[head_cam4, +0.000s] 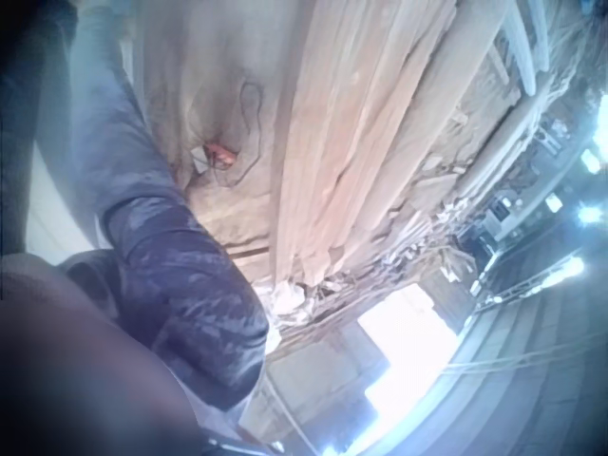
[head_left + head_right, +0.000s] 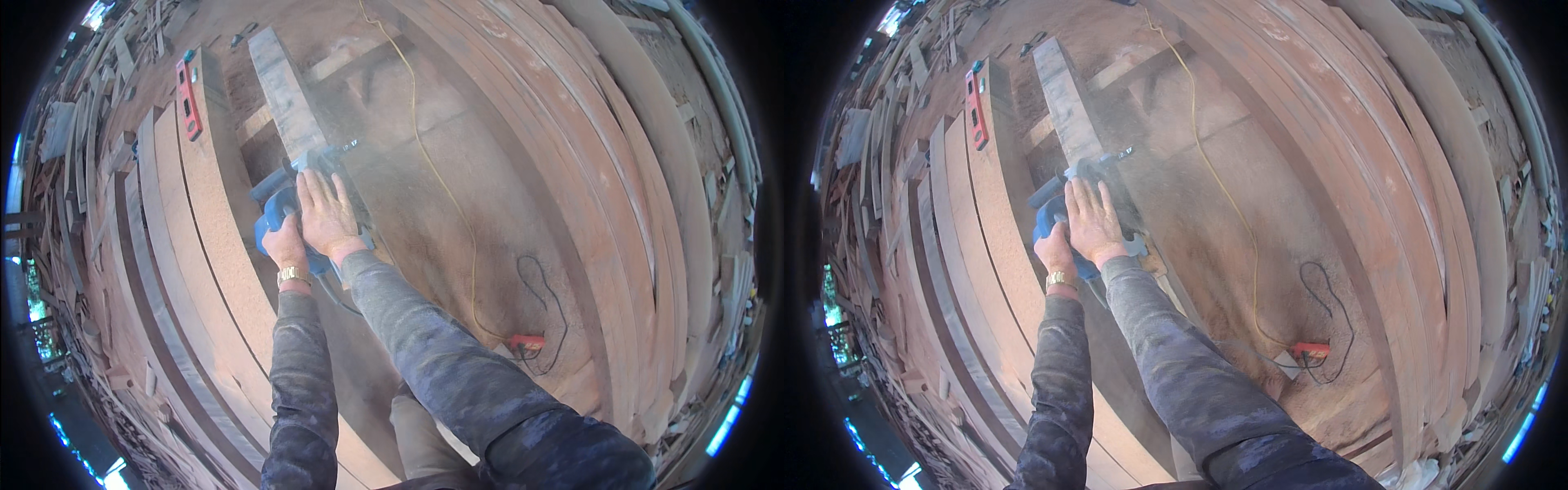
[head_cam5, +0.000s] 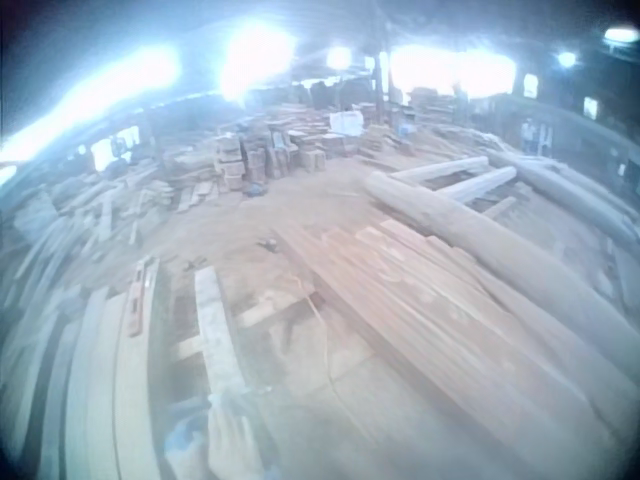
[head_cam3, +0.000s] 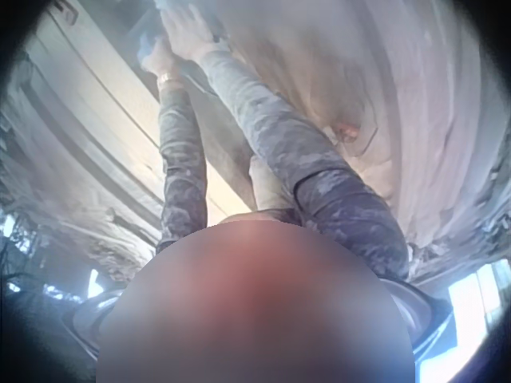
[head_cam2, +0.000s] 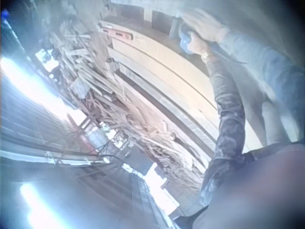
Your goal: The person uses a circular saw to cut a long wooden plank into smaller pieces. They repeatedly position the saw, make cuts, and move the cut pieces aside.
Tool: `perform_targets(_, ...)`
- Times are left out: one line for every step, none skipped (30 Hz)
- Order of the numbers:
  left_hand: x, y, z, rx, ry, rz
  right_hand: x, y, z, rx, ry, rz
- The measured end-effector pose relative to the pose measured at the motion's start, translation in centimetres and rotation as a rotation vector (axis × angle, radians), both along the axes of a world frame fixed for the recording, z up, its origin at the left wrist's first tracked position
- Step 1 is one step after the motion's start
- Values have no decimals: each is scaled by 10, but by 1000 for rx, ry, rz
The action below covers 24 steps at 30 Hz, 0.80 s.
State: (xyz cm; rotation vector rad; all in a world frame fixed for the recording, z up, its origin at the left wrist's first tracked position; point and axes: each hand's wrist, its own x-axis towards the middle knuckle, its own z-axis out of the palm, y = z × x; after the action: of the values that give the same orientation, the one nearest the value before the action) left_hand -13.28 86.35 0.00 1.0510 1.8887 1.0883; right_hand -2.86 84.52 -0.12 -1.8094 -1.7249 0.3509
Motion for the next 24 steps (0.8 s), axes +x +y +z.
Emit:
perform_targets(0,1,-3,-21,4,5,1,1,-1,-44,-11,10)
perform_targets(0,2,-6,51,-20,0,1,3,-2,-35,1,5)
perform_targets(0,4,-9,51,21,-1,2,4,-4,-3,-26,-3)
perform_targets(0,6,-11,40,44,-17,2,6,-5,-6,-64,-8)
perform_targets(-1,7,-13,25,64,-34,2,6,-7,-36,-107,-7)
perform_targets(-1,8,-14,15,39,-31,1,9,-8,-41,-165,-17)
perform_targets(0,11,-16,30,44,-25,2,10,-9,-61,-217,3)
perform_targets(1,10,-16,62,7,-48,2,11,-9,-59,-256,9)
perform_targets(2,11,-16,71,-28,-62,2,12,-10,-87,-239,14)
perform_targets(4,10,-15,81,-19,-65,4,12,-9,-71,-169,15)
perform_targets(8,10,-14,134,-76,-41,4,12,-8,-62,-138,-4)
perform_targets(8,10,-11,78,-24,-58,6,11,-6,-6,-99,-29)
perform_targets(13,12,-10,34,-12,-50,8,12,-5,-20,-46,-29)
perform_targets(13,10,-7,14,0,-44,10,10,-3,-6,-60,-30)
perform_targets(16,10,-6,-16,12,-39,12,9,-3,-4,-67,-31)
perform_targets(16,9,-4,-54,0,-66,13,8,-2,-32,-73,-31)
perform_targets(17,9,-3,-36,32,-90,14,8,-3,-11,-83,-29)
perform_targets(19,9,-2,-24,69,-106,17,8,-3,-17,-96,-27)
perform_targets(20,9,0,-31,118,-109,19,9,-3,-18,-101,-22)
perform_targets(21,8,2,16,47,-112,21,10,-4,18,-159,-25)
perform_targets(24,7,4,46,-11,-105,25,10,-5,60,-210,-27)
perform_targets(25,7,6,75,-76,-106,27,13,-5,11,-247,-7)
perform_targets(26,6,10,30,-56,-105,29,13,-5,7,-172,-17)
perform_targets(26,5,14,-59,-87,-125,32,14,-4,-122,-67,-3)
